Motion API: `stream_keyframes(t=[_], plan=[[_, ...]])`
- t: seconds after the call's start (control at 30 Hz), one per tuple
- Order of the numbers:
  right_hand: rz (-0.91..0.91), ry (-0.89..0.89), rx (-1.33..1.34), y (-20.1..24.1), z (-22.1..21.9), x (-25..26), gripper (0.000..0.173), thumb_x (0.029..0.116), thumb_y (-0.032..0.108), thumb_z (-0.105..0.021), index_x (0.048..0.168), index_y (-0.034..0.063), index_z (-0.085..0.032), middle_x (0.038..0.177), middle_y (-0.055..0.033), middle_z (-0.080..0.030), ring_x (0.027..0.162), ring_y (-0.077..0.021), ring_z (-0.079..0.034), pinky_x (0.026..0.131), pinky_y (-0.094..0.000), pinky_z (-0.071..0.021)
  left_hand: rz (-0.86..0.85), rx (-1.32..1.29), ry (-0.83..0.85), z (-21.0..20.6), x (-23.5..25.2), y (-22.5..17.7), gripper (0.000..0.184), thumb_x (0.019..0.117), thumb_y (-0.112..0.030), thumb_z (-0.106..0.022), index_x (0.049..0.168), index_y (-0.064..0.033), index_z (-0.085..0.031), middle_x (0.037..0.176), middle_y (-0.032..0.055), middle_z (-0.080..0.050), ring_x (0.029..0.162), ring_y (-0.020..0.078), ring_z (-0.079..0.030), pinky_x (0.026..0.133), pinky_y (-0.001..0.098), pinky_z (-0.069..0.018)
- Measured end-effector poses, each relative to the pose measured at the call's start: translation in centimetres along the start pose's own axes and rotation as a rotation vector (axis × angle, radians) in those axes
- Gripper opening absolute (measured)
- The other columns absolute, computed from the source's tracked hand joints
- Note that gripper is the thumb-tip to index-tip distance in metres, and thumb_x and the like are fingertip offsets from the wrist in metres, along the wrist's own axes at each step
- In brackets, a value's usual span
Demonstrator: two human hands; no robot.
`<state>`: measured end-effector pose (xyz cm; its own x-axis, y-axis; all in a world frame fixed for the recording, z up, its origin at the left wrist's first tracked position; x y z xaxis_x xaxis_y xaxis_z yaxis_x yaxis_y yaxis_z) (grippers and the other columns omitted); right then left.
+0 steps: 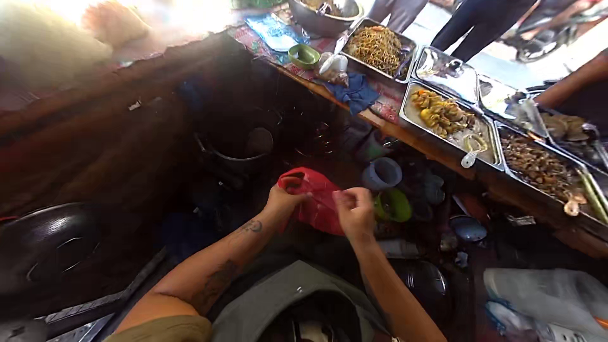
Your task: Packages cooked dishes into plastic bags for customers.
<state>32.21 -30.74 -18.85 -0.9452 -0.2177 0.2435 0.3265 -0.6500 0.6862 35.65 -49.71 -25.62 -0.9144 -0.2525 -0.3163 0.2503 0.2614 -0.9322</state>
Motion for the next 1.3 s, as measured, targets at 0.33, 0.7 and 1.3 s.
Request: stream_keyframes(t=[0.33, 0.7, 1.3], plan=[[-0.432, 0.387, 0.651, -3.5, -11.2, 2.6, 0.005, 0.0947, -0.002, -0.066, 0.090, -0.0031, -0.065, 0.077, -0.0013, -0.065, 0.069, -0.0043, -0.062, 0.067, -0.0217, -0.0552, 0.150, -0.238, 0.003, 2.4, 1.8, 3.5, 0.032, 0.0974, -0.001, -0.064, 0.128, 0.0010, -0.056, 0.097, 0.0073, -0.072, 0.085, 0.0137, -0.071, 0.081, 0.0309, -0.0603], [-0.682, 0.363, 0.425, -13.4, -20.6, 28.3, 0.029, 0.1038, 0.006, -0.056, 0.129, -0.0075, -0.054, 0.100, -0.0142, -0.061, 0.074, -0.0151, -0.060, 0.067, -0.0304, -0.0542, -0.242, -0.332, 0.028, 15.9, 11.6, -8.4, 0.011, 0.0934, -0.011, -0.066, 0.093, -0.0220, -0.068, 0.083, -0.0028, -0.071, 0.072, 0.0038, -0.068, 0.069, 0.0223, -0.0597], [0.297, 0.219, 0.327, 8.4, -6.9, 34.6, 0.021, 0.0959, 0.009, -0.065, 0.115, 0.0001, -0.069, 0.099, -0.0051, -0.072, 0.079, -0.0085, -0.068, 0.068, -0.0273, -0.0599, -0.579, 1.106, -0.053, 14.4, 22.1, -19.3, 0.025, 0.0823, 0.007, -0.066, 0.105, -0.0016, -0.073, 0.137, 0.0164, -0.062, 0.108, 0.0387, -0.070, 0.082, 0.0624, -0.0572]])
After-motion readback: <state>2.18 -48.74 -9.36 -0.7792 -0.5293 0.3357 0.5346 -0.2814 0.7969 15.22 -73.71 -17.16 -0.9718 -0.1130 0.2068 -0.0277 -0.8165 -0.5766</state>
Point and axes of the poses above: each hand's wrist, its own x-axis towards the middle knuckle, its own z-axis out of the back of the hand, y = z × x, the point moved 10 cm from there along x, towards the middle knuckle
